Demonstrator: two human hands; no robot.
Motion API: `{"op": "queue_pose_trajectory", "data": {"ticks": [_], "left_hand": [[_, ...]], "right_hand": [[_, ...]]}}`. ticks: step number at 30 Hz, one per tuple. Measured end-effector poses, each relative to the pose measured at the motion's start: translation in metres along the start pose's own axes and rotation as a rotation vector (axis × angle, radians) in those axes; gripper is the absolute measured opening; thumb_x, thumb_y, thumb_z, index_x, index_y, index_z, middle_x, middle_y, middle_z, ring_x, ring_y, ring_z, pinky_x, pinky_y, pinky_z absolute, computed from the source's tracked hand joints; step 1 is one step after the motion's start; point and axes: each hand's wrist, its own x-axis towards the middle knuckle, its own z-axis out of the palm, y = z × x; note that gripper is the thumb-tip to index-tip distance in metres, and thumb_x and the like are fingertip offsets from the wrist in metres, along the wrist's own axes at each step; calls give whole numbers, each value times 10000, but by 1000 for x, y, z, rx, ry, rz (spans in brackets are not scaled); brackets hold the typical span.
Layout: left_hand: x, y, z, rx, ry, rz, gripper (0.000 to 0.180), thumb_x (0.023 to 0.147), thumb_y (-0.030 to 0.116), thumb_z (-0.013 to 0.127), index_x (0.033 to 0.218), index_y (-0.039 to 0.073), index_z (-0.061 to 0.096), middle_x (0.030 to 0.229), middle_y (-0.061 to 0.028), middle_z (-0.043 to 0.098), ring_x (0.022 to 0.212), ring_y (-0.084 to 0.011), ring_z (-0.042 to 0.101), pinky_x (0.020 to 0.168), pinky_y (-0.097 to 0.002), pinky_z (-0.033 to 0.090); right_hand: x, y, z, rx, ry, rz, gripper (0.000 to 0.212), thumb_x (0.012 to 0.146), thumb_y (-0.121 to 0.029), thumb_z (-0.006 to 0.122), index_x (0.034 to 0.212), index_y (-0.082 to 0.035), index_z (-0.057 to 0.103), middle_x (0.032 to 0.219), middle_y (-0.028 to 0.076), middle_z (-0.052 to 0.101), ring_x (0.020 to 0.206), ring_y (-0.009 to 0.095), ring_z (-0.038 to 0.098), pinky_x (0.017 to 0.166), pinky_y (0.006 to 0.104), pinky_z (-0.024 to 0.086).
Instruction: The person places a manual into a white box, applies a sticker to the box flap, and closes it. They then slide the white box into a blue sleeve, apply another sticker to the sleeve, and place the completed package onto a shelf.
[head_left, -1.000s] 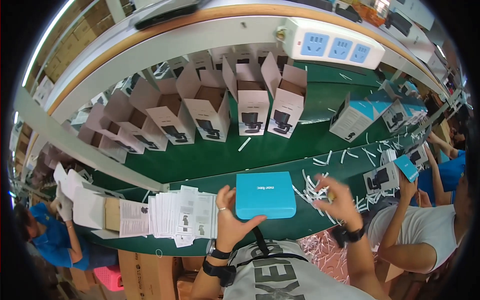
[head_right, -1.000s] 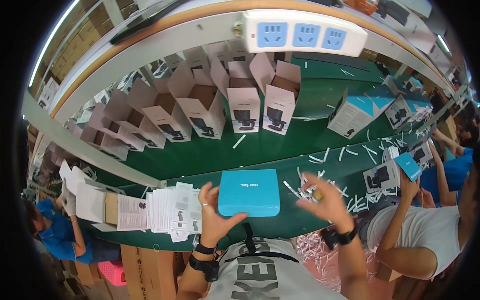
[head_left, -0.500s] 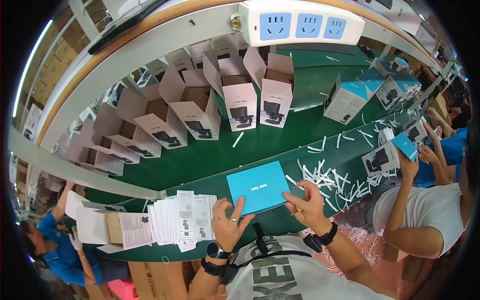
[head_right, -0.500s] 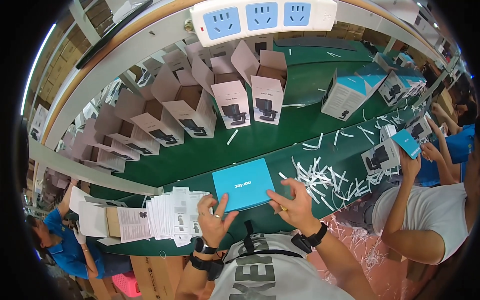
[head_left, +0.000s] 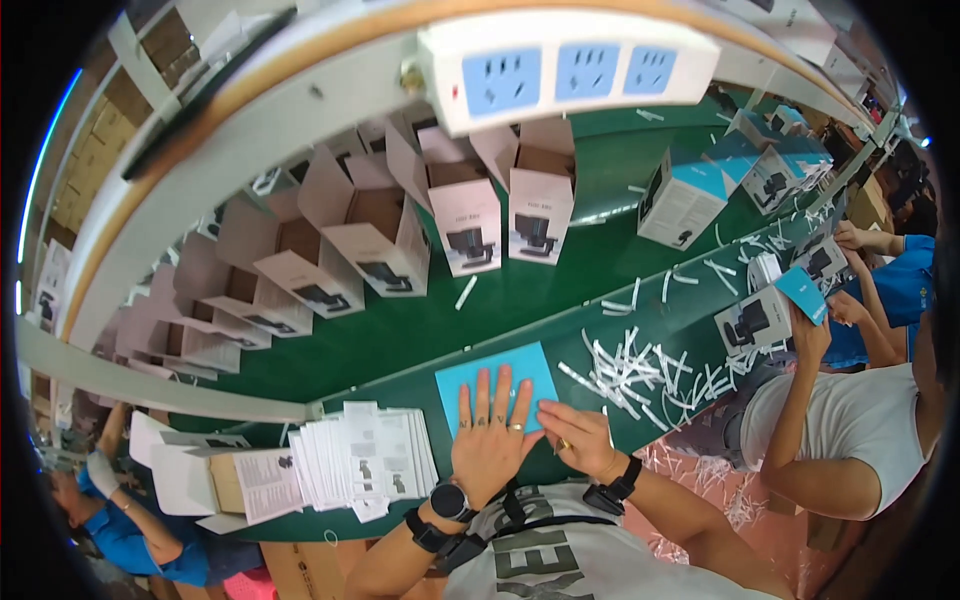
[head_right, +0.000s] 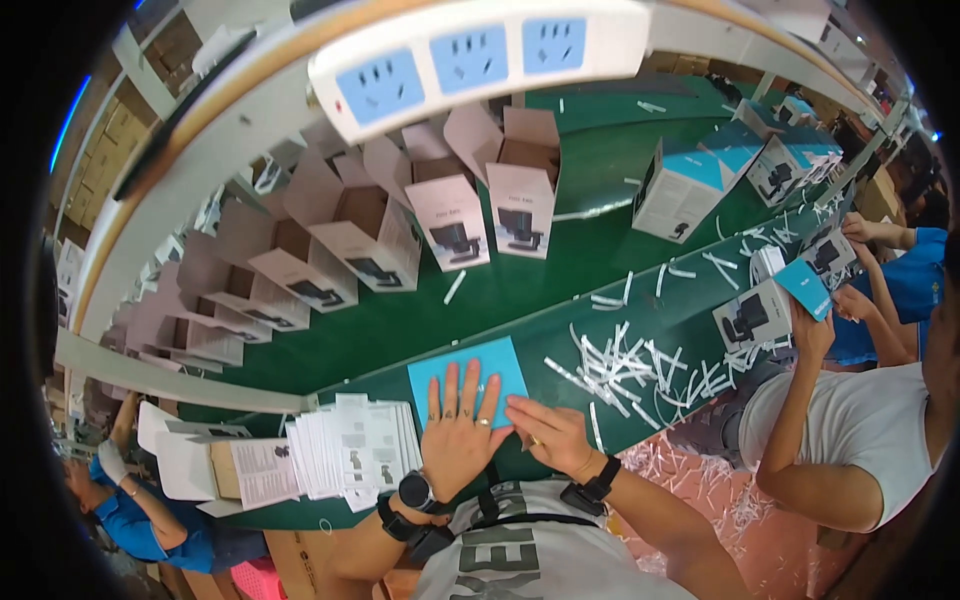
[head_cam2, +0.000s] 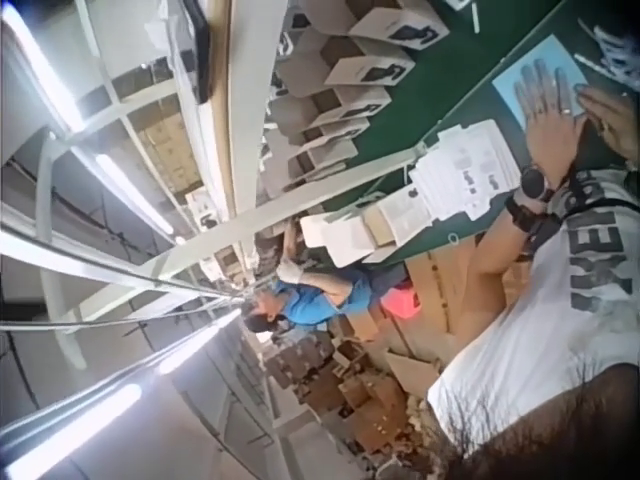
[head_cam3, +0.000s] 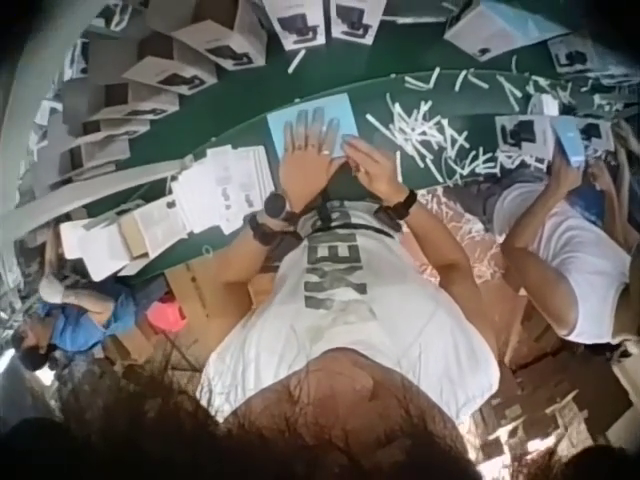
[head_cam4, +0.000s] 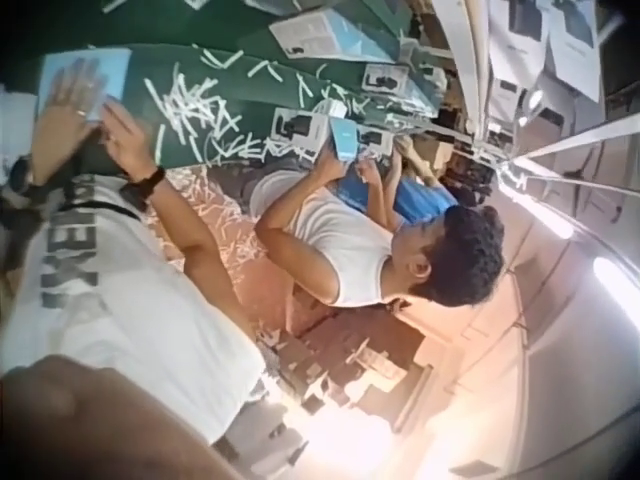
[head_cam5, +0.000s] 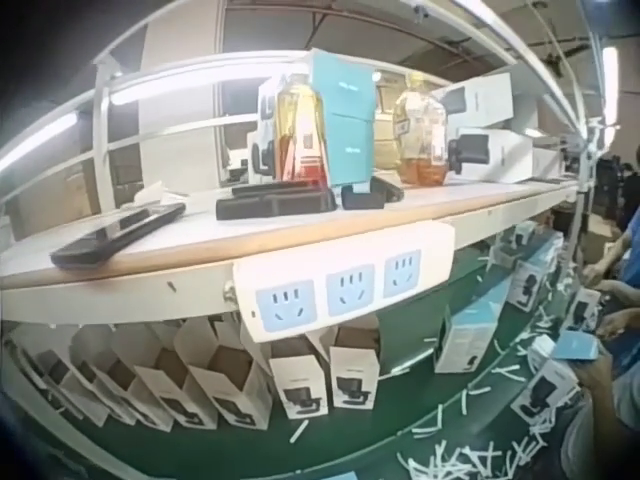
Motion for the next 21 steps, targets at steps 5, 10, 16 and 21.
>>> {"op": "queue_pose_trajectory", "data": {"ticks": [5, 10, 16, 21], "left_hand": [[12, -34, -38, -241, -2, -88, 1121, 791, 691, 777, 1643, 86, 372, 1658, -371, 276, 1548, -555, 245, 1248, -673, 201], [25, -42, -51, -181, -93, 19, 1157, 723, 764, 785, 1632, 149, 417, 1573, -412, 348, 1497, -576, 306, 1239, -673, 225], [38, -124, -73, -208, -118, 83, 1087, 663, 742, 855, 1569, 237, 530, 1482, -327, 443, 1378, -529, 442, 1197, -696, 287], [27, -282, -92, -74, -151, -110, 1124, 665, 715, 869, 1580, 189, 483, 1522, -309, 432, 1421, -534, 405, 1209, -709, 240]], "right_hand": [[6, -12, -4, 71, 13, 25, 385, 818, 3, 809, 1194, -73, 775, 1312, 92, 743, 825, 237, 770, 660, 320, 604], [20, -23, -11, 165, -27, 47, 312, 845, -12, 801, 1153, -65, 789, 1250, 122, 760, 828, 236, 778, 661, 308, 609], [126, 19, -43, 115, -188, -81, 430, 786, 22, 734, 1194, -109, 762, 1290, 100, 739, 860, 229, 780, 703, 315, 634], [289, 49, -10, -141, -102, -29, 406, 819, -26, 711, 1221, -81, 724, 1206, 159, 720, 922, 344, 745, 780, 425, 619]]}}
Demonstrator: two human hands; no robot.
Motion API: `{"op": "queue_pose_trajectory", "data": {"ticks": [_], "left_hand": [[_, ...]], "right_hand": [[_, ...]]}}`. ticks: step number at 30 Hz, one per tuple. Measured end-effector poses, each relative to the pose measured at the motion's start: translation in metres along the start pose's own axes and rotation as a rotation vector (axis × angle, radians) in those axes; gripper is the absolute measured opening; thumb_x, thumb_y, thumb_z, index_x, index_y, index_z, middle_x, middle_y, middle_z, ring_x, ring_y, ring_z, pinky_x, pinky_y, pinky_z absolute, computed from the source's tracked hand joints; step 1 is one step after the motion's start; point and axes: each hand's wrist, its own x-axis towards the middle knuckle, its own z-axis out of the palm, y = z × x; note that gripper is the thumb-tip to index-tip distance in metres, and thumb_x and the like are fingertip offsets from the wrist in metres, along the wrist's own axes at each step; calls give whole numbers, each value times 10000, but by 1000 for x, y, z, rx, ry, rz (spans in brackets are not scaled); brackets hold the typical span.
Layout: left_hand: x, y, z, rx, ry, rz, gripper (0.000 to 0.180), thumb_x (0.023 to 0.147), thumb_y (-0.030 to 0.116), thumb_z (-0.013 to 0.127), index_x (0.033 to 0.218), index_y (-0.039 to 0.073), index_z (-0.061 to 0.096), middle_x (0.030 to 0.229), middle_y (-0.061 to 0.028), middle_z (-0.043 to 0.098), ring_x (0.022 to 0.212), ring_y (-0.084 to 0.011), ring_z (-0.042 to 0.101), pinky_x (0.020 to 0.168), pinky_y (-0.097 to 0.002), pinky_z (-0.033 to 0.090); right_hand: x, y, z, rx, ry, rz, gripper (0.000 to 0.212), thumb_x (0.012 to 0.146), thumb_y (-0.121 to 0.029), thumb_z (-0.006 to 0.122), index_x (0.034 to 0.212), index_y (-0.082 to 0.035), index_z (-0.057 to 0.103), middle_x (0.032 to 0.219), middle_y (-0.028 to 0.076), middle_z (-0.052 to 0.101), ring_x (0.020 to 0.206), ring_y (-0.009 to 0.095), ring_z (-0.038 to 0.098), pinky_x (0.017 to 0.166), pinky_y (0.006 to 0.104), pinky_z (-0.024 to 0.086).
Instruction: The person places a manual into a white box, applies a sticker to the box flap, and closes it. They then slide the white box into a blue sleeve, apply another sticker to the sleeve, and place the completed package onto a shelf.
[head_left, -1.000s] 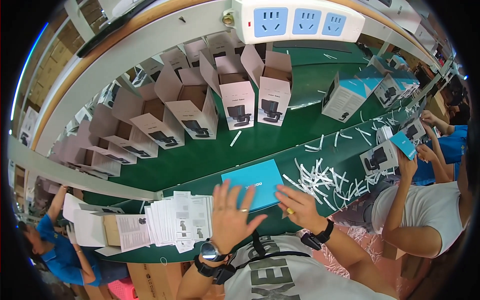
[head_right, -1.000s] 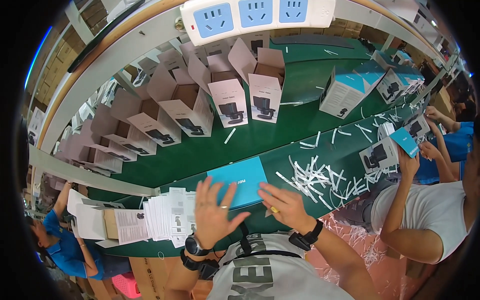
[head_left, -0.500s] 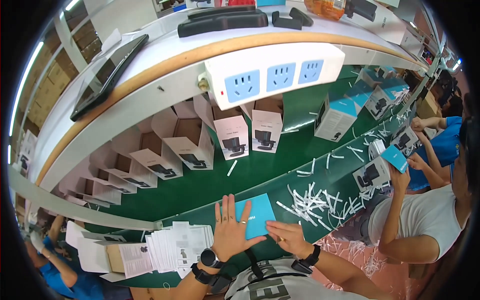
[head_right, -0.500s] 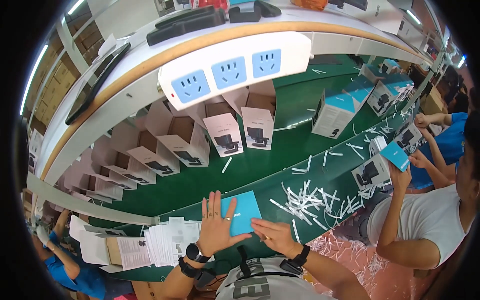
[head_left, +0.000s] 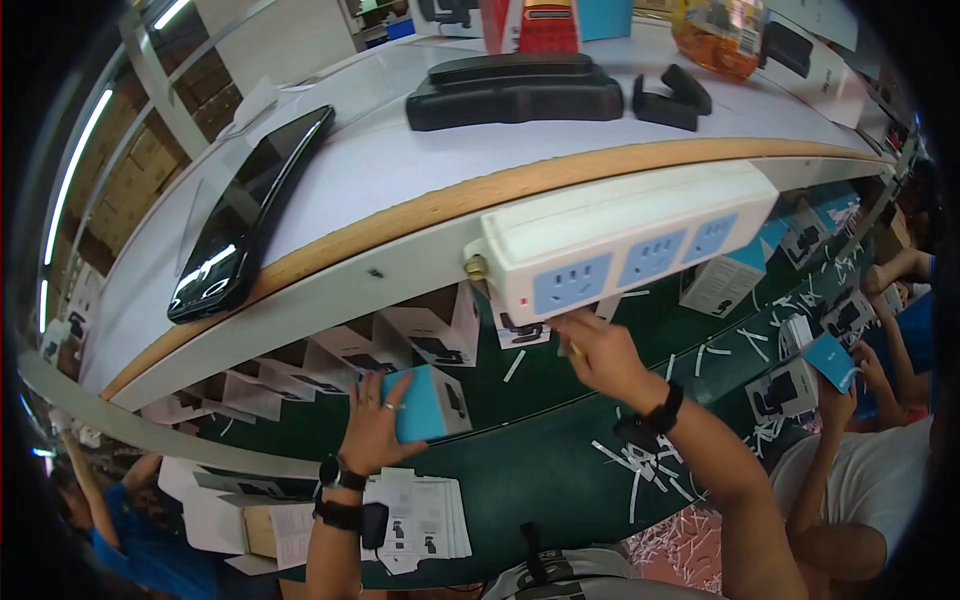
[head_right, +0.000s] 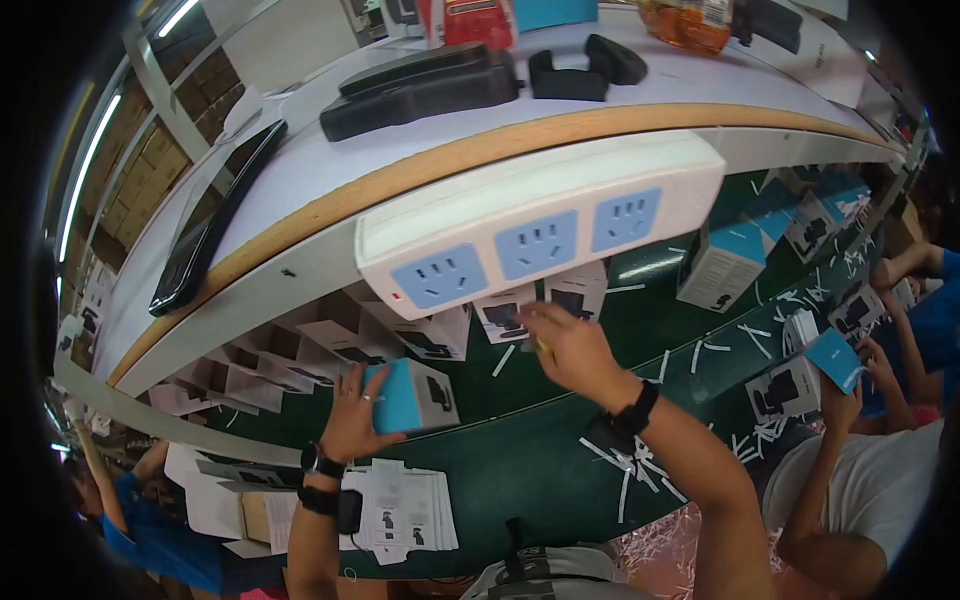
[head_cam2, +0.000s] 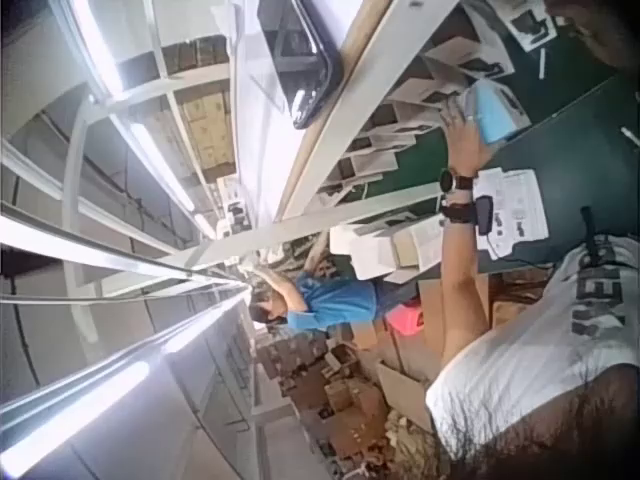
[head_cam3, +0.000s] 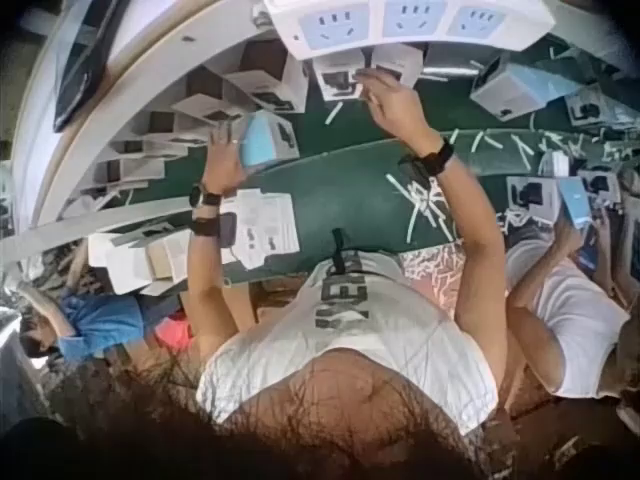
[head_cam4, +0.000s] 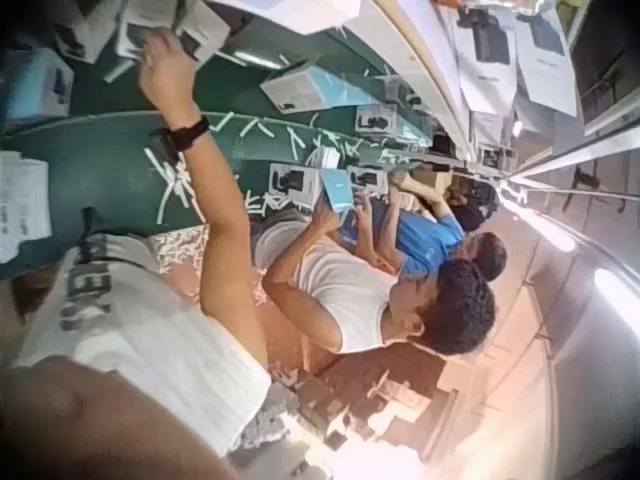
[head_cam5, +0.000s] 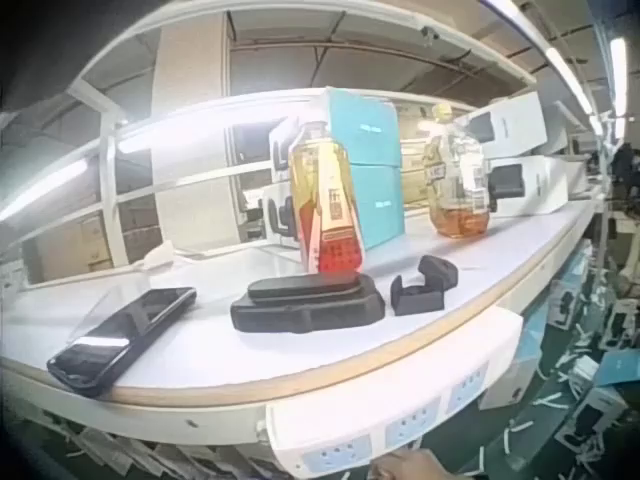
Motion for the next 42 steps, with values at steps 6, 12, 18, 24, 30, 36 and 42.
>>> {"op": "queue_pose_trajectory", "data": {"ticks": [6, 12, 18, 24, 30, 36, 42], "left_hand": [[34, -28, 51, 164, 204, -372, 1152, 696, 798, 782, 1564, 99, 495, 1585, -341, 396, 1516, -515, 324, 1232, -686, 215], [-5, -44, 84, 275, 514, -152, 640, 979, 514, 652, 1499, 145, 596, 1523, -249, 536, 1452, -472, 453, 1208, -631, 324], [-166, 57, 153, -257, 363, -803, 489, 894, 175, 737, 1370, 90, 664, 1382, -191, 608, 1308, -387, 555, 1117, -545, 433], [-288, 15, 205, 116, 469, -1116, 337, 853, 198, 791, 1152, 71, 699, 1158, -139, 680, 1016, -374, 658, 861, -504, 522], [-313, 2, 164, -455, 672, -1174, 260, 904, 117, 629, 1139, 8, 656, 1092, -134, 683, 986, -349, 690, 809, -471, 564], [-196, 179, -14, -1387, 994, -494, 548, 902, 307, 660, 1336, -5, 539, 1290, -250, 620, 1178, -383, 642, 1036, -476, 510], [-143, 196, -1, -871, 621, 144, 819, 728, 214, 836, 1433, 12, 471, 1326, -239, 566, 1192, -411, 599, 1036, -499, 480]], "right_hand": [[57, 97, 94, -535, 56, -66, 232, 945, -213, 689, 1148, -102, 697, 1161, 163, 724, 962, 393, 725, 784, 512, 585], [68, 36, 82, -647, -268, 143, 185, 920, -265, 695, 1032, -139, 772, 1015, 150, 754, 920, 376, 733, 745, 489, 584], [-8, -79, 40, -287, -264, -43, 144, 829, -112, 754, 954, -41, 750, 877, 204, 721, 797, 414, 696, 711, 473, 550], [-109, -185, 85, 305, -244, 379, 174, 913, -151, 785, 1012, -14, 744, 817, 95, 700, 689, 167, 608, 641, 316, 480], [-161, -243, 58, 875, -809, 449, 353, 888, -139, 847, 1207, -47, 727, 991, 11, 751, 679, 85, 594, 607, 257, 470], [-186, -221, 30, 841, -568, 184, 455, 864, -104, 863, 1283, -45, 696, 1159, 44, 737, 665, 44, 557, 588, 210, 433], [-138, -267, 6, 821, -135, 276, 333, 875, -64, 829, 1194, -31, 739, 1281, 109, 703, 651, 44, 529, 583, 202, 417]]}}
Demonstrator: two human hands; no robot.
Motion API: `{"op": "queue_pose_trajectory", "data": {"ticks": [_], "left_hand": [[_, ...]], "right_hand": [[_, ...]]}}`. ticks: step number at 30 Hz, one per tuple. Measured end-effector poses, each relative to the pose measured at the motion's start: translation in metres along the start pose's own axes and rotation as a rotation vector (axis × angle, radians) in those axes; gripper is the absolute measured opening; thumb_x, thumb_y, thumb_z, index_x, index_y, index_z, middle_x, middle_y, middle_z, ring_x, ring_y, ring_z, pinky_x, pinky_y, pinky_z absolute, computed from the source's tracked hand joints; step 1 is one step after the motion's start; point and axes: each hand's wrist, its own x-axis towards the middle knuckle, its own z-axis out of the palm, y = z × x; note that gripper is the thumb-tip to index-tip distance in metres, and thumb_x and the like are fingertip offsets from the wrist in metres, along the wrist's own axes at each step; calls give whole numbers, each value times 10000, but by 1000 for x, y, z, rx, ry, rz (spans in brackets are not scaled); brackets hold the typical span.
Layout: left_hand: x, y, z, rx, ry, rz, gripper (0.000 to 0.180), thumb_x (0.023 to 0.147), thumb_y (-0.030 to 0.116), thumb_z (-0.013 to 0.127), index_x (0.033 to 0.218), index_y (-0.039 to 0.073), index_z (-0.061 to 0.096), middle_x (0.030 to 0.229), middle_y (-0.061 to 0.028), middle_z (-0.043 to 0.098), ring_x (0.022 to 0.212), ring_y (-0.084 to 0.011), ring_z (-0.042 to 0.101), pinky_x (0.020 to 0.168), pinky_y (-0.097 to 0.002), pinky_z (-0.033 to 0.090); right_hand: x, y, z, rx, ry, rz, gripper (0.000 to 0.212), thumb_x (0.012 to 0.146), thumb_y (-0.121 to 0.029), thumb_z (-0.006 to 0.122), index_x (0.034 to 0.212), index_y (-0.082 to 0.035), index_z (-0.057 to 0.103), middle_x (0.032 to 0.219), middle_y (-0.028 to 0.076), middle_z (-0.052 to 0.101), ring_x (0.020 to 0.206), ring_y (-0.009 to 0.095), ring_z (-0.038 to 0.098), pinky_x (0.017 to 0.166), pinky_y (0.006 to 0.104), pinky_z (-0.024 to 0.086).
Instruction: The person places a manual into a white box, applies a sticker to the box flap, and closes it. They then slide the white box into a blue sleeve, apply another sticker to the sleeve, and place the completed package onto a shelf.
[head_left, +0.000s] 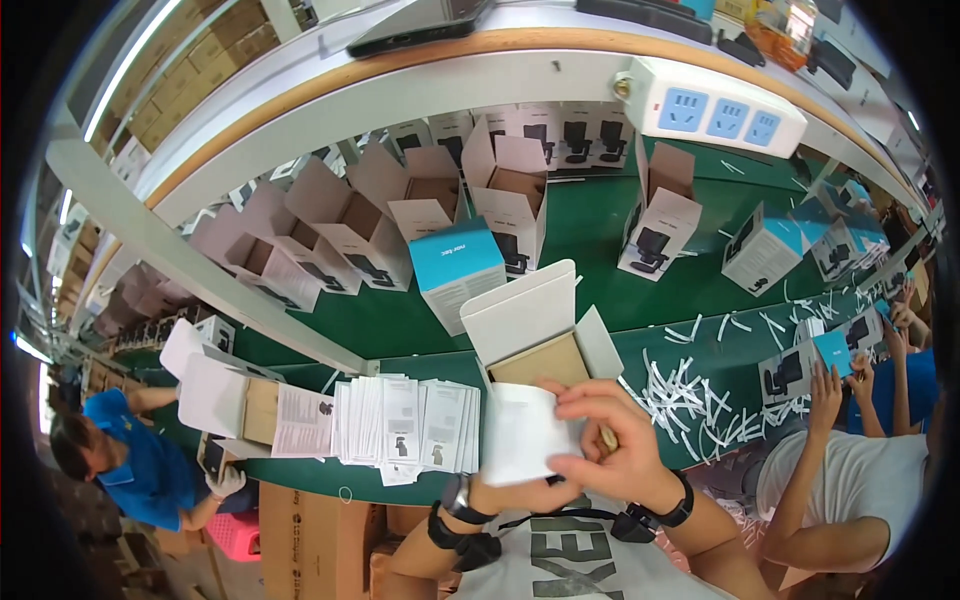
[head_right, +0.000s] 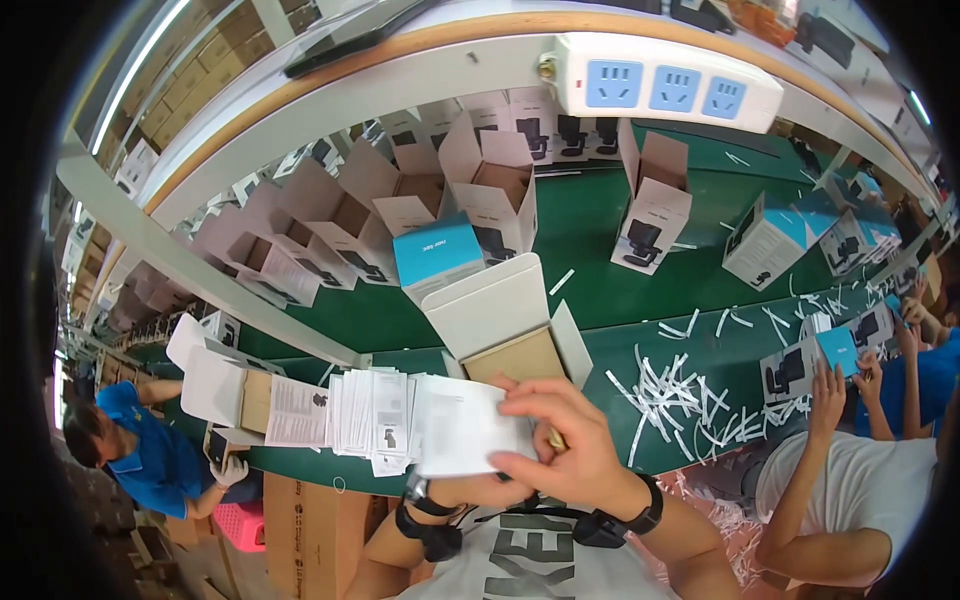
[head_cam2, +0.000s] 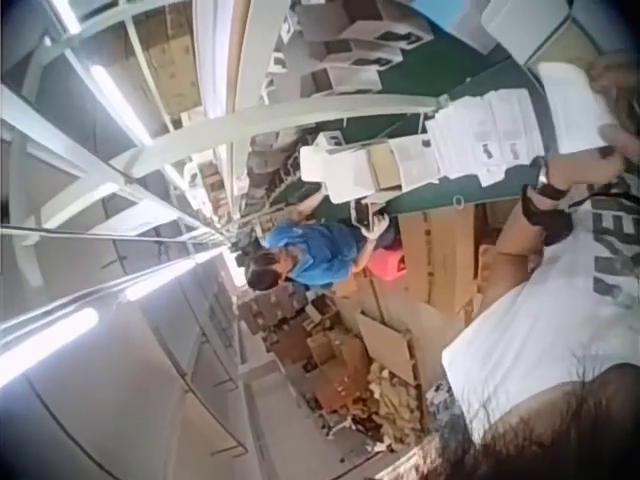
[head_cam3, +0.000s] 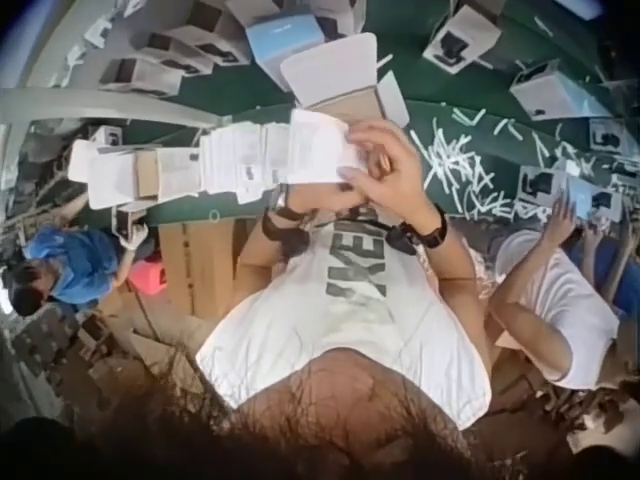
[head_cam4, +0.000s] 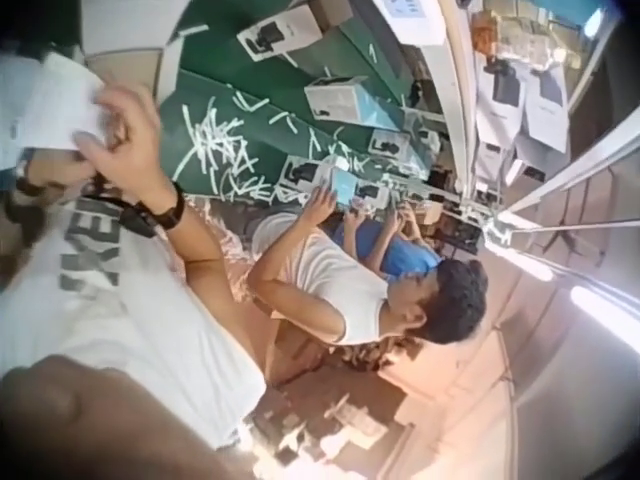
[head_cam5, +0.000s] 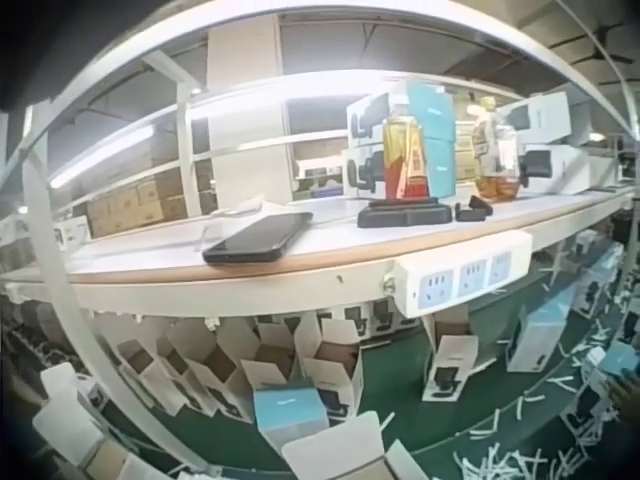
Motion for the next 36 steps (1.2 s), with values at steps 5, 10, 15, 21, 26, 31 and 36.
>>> {"op": "queue_pose_trajectory", "data": {"ticks": [5, 10, 15, 21, 26, 31, 36], "left_hand": [[-4, -20, -2, -242, 135, -200, 1139, 685, 139, 855, 1632, 30, 232, 1424, -252, 521, 1245, -449, 560, 1067, -536, 456], [-11, -47, -46, 111, -53, -174, 1278, 741, 149, 864, 1676, 36, -1, 1440, -214, 522, 1323, -367, 538, 1177, -526, 376], [-11, -28, -55, 464, -167, -186, 1342, 709, 175, 922, 1668, 22, -3, 1464, -213, 512, 1349, -379, 527, 1213, -558, 338], [-35, -31, -37, 63, 130, -452, 1289, 712, 206, 955, 1671, 21, 113, 1544, -232, 470, 1453, -394, 457, 1220, -585, 325], [-80, -71, -6, -108, 236, -705, 1085, 770, 153, 905, 1640, 6, 275, 1604, -259, 416, 1505, -405, 402, 1210, -602, 327], [-37, -42, 21, 425, -37, -320, 845, 834, 180, 852, 1552, -12, 450, 1620, -250, 410, 1489, -501, 386, 1205, -618, 330], [-32, -49, 47, 853, -350, -232, 699, 896, 240, 775, 1509, 12, 528, 1629, -195, 436, 1461, -562, 393, 1210, -623, 333]], "right_hand": [[2, 28, -1, 26, -23, 3, 250, 885, -45, 806, 1130, -30, 759, 1232, 105, 727, 658, 55, 548, 588, 215, 425], [-19, 64, -21, -90, -68, 8, 188, 923, -38, 766, 1110, -29, 762, 1054, 85, 759, 748, 132, 639, 669, 292, 503], [-57, 100, -67, -223, -14, 282, 151, 976, -77, 717, 1113, -20, 749, 962, 85, 758, 754, 143, 646, 690, 296, 518], [-54, 113, -87, -220, 186, 415, 249, 1030, -102, 656, 1265, -27, 687, 965, 40, 737, 746, 86, 599, 665, 247, 478], [-4, 128, -65, 46, 289, 403, 352, 1019, -173, 706, 1337, -35, 643, 1087, 31, 708, 763, 67, 584, 673, 241, 477], [-8, 150, -33, -142, 144, 490, 457, 970, -223, 787, 1361, -36, 644, 1187, 46, 688, 893, 112, 646, 754, 275, 518], [7, 130, -64, -505, -35, 129, 325, 944, -171, 787, 1224, -30, 699, 1095, 133, 722, 892, 258, 715, 778, 368, 557]]}}
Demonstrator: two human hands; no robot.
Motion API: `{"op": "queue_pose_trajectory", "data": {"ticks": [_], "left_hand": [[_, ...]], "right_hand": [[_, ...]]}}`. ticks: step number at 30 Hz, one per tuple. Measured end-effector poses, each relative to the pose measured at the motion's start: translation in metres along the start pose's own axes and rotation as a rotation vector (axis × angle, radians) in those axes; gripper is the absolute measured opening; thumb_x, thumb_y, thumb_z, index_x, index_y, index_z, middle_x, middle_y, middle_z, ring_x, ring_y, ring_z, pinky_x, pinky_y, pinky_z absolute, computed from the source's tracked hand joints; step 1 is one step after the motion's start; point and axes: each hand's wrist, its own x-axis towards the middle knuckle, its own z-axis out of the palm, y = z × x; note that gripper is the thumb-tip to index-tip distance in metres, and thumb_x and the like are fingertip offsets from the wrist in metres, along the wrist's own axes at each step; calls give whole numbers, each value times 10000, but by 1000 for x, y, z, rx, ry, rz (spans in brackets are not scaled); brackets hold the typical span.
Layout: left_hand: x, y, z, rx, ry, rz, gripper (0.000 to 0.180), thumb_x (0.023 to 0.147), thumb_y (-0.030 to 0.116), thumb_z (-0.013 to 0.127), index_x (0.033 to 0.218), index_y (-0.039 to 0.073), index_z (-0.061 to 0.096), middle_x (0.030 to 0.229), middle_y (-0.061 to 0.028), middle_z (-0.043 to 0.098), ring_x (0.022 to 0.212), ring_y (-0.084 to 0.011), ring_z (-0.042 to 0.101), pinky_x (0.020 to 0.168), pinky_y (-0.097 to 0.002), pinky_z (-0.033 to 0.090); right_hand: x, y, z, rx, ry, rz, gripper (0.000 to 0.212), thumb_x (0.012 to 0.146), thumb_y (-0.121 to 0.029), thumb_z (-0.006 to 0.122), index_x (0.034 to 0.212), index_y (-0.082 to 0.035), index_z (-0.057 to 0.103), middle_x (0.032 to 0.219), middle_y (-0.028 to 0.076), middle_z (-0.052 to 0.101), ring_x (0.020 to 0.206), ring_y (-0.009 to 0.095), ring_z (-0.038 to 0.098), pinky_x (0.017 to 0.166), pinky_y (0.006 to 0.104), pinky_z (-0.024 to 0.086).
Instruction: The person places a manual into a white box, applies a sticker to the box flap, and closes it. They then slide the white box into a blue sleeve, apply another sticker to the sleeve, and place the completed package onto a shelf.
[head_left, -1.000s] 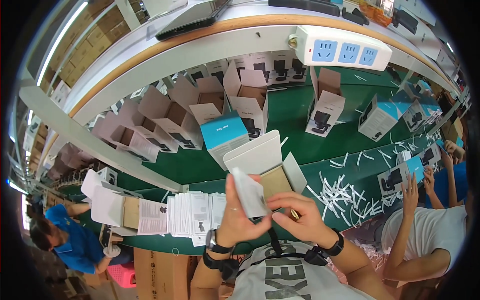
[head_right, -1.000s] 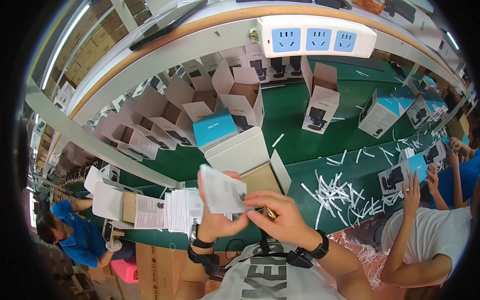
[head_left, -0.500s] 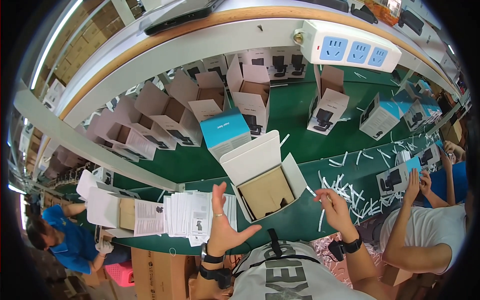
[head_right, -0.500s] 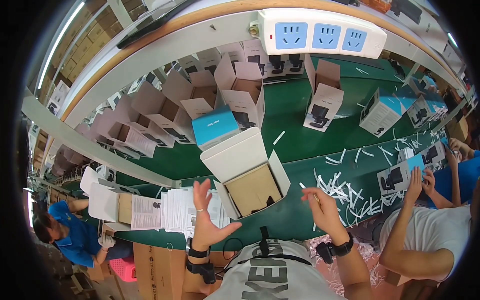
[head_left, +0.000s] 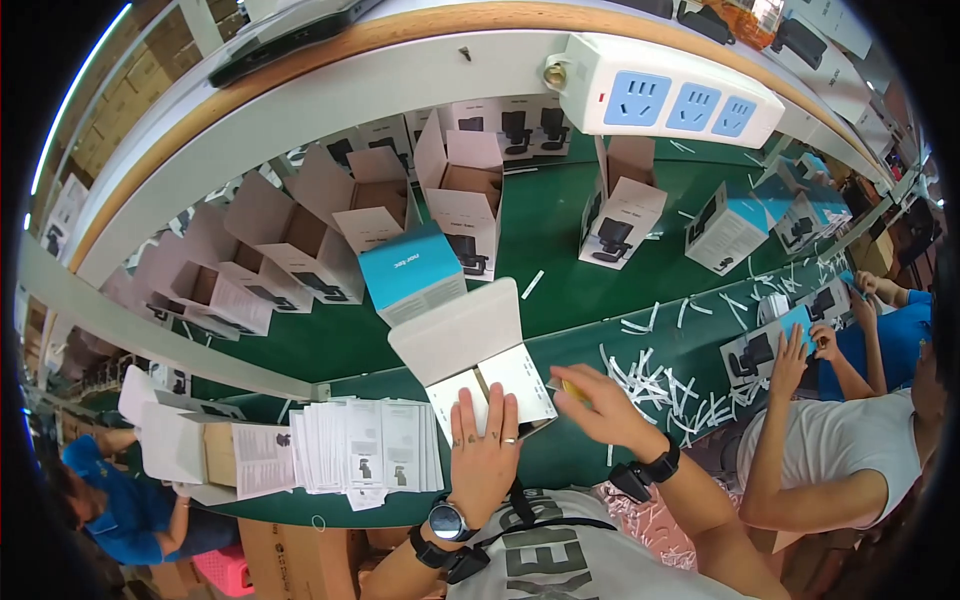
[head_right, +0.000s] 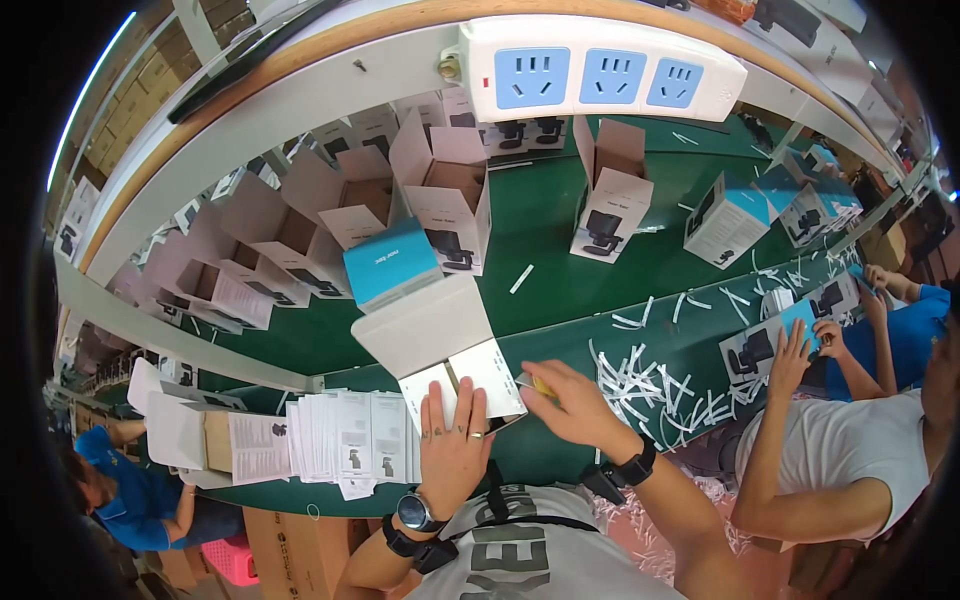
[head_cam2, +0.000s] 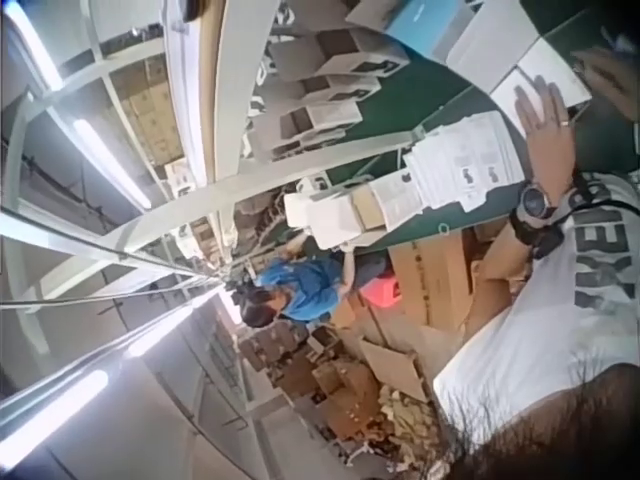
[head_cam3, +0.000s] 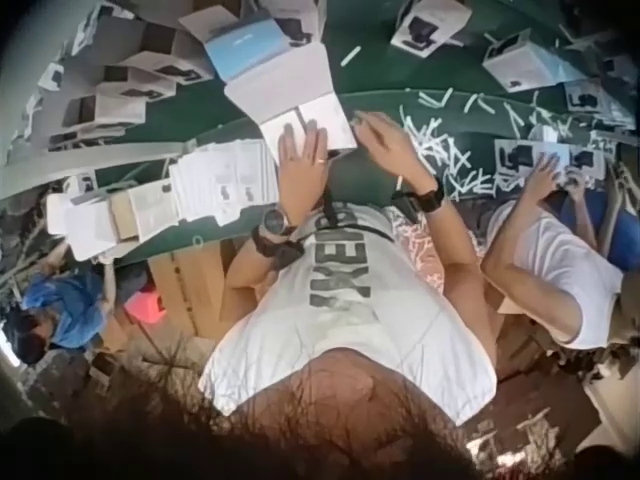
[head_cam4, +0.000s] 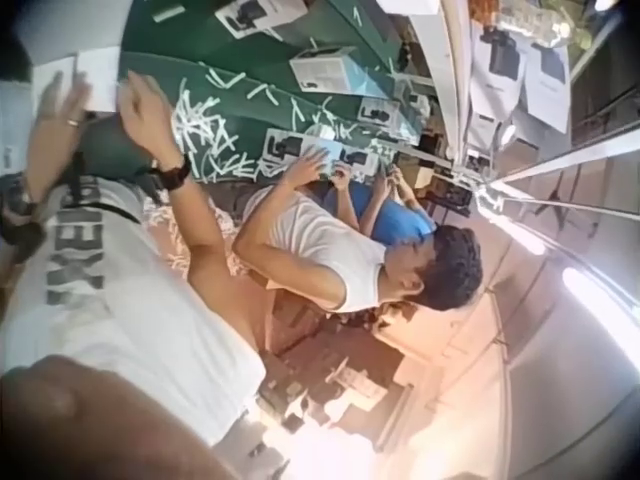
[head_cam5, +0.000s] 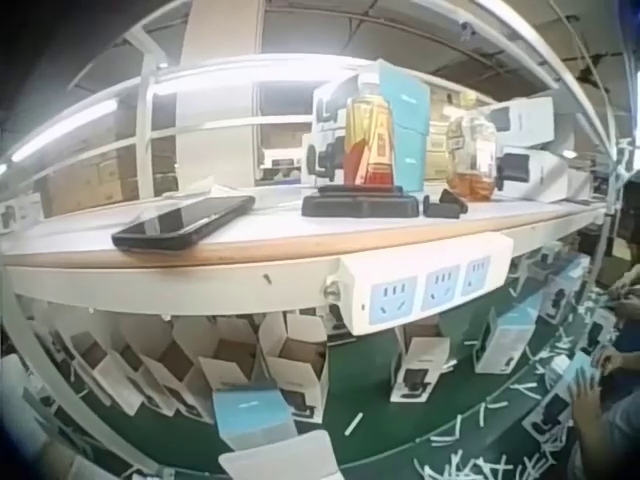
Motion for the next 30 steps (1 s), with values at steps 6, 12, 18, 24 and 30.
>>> {"op": "queue_pose_trajectory", "data": {"ticks": [6, 12, 18, 24, 30], "left_hand": [[-5, -8, 7, 18, 25, 37, 646, 908, 188, 734, 1508, 44, 546, 1633, -162, 448, 1477, -557, 375, 1208, -628, 338], [-6, -12, 3, -28, 3, 68, 658, 903, 191, 746, 1516, 62, 544, 1641, -128, 447, 1476, -546, 380, 1211, -613, 348], [-10, -26, -1, -130, 2, 96, 793, 810, 169, 835, 1539, 95, 531, 1656, -116, 437, 1490, -537, 366, 1210, -617, 347], [-11, -26, -3, -131, 0, 109, 774, 817, 169, 833, 1532, 99, 543, 1648, -109, 449, 1495, -524, 369, 1214, -601, 349], [-10, -24, -2, -112, 16, 87, 762, 821, 170, 831, 1525, 99, 549, 1643, -106, 455, 1498, -520, 366, 1214, -599, 349]], "right_hand": [[46, 4, 9, -248, 277, -188, 132, 910, -85, 769, 1026, -41, 724, 937, 125, 732, 856, 338, 709, 797, 406, 559], [55, 14, 8, -261, 189, -221, 108, 886, -84, 780, 971, -50, 724, 904, 107, 739, 831, 324, 723, 750, 409, 564], [29, 3, 2, -130, -74, -300, 104, 874, -81, 777, 949, -63, 708, 863, 100, 726, 745, 319, 708, 672, 402, 554], [54, 4, 0, -264, 182, -327, 121, 870, -77, 771, 962, -73, 692, 854, 95, 721, 734, 320, 699, 660, 385, 539], [32, 6, -5, -216, -218, -362, 184, 868, -187, 793, 925, -72, 661, 862, 81, 718, 760, 321, 703, 695, 415, 547]]}}
